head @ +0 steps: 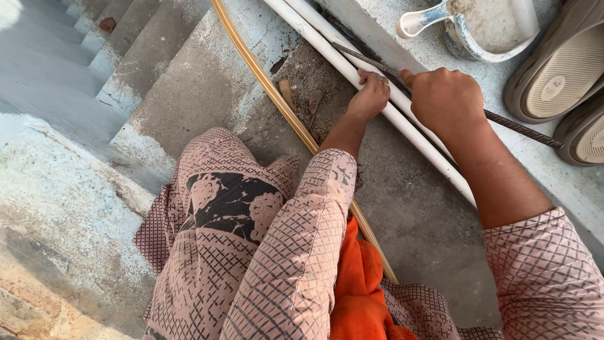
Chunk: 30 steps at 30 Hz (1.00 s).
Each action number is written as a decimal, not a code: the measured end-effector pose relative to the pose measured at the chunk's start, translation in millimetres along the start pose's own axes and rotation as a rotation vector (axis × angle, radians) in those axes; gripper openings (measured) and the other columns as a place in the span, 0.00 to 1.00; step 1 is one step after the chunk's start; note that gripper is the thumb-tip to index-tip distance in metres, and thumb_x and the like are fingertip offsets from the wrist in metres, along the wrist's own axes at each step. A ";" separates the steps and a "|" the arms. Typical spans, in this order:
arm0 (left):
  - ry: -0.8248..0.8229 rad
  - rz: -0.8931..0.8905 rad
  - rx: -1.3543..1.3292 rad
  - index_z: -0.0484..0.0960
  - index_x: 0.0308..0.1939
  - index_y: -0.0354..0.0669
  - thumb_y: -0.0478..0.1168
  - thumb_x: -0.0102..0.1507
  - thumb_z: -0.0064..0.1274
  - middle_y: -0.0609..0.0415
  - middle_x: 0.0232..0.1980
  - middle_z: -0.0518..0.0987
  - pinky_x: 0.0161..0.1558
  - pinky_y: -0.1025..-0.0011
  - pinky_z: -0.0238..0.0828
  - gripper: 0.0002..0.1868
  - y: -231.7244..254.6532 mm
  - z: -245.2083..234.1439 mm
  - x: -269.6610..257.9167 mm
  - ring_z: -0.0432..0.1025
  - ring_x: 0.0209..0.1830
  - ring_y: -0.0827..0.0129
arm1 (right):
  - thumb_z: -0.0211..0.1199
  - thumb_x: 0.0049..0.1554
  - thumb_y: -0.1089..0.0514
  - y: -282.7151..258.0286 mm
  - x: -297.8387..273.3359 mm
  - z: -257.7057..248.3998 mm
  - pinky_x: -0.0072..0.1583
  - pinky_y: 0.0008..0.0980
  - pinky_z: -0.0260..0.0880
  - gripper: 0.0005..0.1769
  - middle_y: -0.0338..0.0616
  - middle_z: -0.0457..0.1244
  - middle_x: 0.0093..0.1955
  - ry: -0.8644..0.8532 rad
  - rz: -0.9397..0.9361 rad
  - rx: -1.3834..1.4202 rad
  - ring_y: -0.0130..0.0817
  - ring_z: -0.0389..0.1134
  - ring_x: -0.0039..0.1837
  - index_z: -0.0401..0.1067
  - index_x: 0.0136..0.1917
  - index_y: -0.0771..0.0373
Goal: The person uses a metal rod to scrape and clear debris from around pipes running along concrete stairs, occasionally using a broom.
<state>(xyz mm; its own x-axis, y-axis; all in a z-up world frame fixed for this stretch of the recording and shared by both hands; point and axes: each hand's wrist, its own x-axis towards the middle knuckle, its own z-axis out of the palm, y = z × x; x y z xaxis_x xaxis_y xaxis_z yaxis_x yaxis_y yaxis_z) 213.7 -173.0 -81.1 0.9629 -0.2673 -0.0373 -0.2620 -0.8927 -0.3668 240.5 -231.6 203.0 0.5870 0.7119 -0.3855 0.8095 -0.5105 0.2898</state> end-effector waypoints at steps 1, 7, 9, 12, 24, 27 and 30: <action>-0.028 -0.038 0.053 0.83 0.45 0.36 0.43 0.67 0.49 0.33 0.41 0.82 0.37 0.58 0.64 0.13 4.5 3.7 2.9 0.74 0.37 0.43 | 0.51 0.67 0.56 2.6 -4.7 -1.3 0.36 0.41 0.74 0.21 0.50 0.70 0.34 -0.045 0.027 -0.004 0.46 0.74 0.34 0.76 0.68 0.39; -0.063 -0.054 -0.090 0.80 0.44 0.43 0.45 0.65 0.48 0.37 0.38 0.82 0.26 0.57 0.64 0.11 15.5 19.8 7.7 0.76 0.42 0.36 | 0.50 0.71 0.53 -19.1 -2.8 21.8 0.37 0.39 0.74 0.18 0.46 0.71 0.36 -0.082 0.035 -0.022 0.44 0.75 0.37 0.76 0.68 0.45; -0.072 -0.084 -0.095 0.79 0.44 0.45 0.46 0.64 0.47 0.38 0.38 0.82 0.26 0.57 0.64 0.12 20.6 21.0 10.1 0.76 0.45 0.33 | 0.52 0.66 0.56 -26.1 -6.7 34.8 0.38 0.40 0.75 0.22 0.47 0.71 0.38 -0.060 0.058 0.018 0.45 0.75 0.38 0.73 0.71 0.43; -0.141 -0.094 -0.124 0.79 0.47 0.46 0.46 0.66 0.46 0.41 0.39 0.82 0.32 0.50 0.66 0.12 25.1 25.6 10.0 0.76 0.48 0.33 | 0.53 0.62 0.60 -29.3 -10.5 54.6 0.41 0.43 0.76 0.30 0.51 0.71 0.41 -0.076 0.121 0.127 0.48 0.75 0.41 0.68 0.75 0.39; -0.175 -0.165 0.043 0.82 0.54 0.46 0.48 0.69 0.37 0.27 0.53 0.82 0.23 0.54 0.71 0.20 26.0 10.0 10.5 0.77 0.50 0.33 | 0.62 0.63 0.50 -14.0 19.0 89.8 0.57 0.50 0.72 0.15 0.48 0.71 0.56 -0.128 0.389 0.805 0.48 0.73 0.54 0.79 0.63 0.44; -0.176 -0.148 0.038 0.71 0.64 0.57 0.51 0.67 0.35 0.27 0.56 0.81 0.22 0.58 0.76 0.23 18.2 2.0 2.1 0.77 0.51 0.36 | 0.62 0.62 0.52 -15.6 29.2 94.0 0.58 0.48 0.71 0.15 0.43 0.70 0.58 -0.182 0.460 0.889 0.44 0.74 0.55 0.79 0.62 0.46; -0.190 -0.135 0.032 0.67 0.70 0.59 0.51 0.66 0.36 0.30 0.57 0.79 0.22 0.60 0.76 0.27 23.3 -4.8 0.5 0.76 0.54 0.36 | 0.63 0.62 0.54 -14.8 30.1 115.9 0.55 0.44 0.72 0.15 0.42 0.71 0.57 -0.095 0.392 0.939 0.40 0.74 0.52 0.79 0.62 0.50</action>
<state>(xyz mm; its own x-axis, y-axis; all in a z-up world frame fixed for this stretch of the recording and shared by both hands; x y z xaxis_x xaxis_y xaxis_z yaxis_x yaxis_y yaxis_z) 207.7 -195.7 -85.2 0.9848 -0.0704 -0.1590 -0.1307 -0.9028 -0.4098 247.3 -258.6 85.6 0.7775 0.3936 -0.4905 0.2175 -0.9001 -0.3775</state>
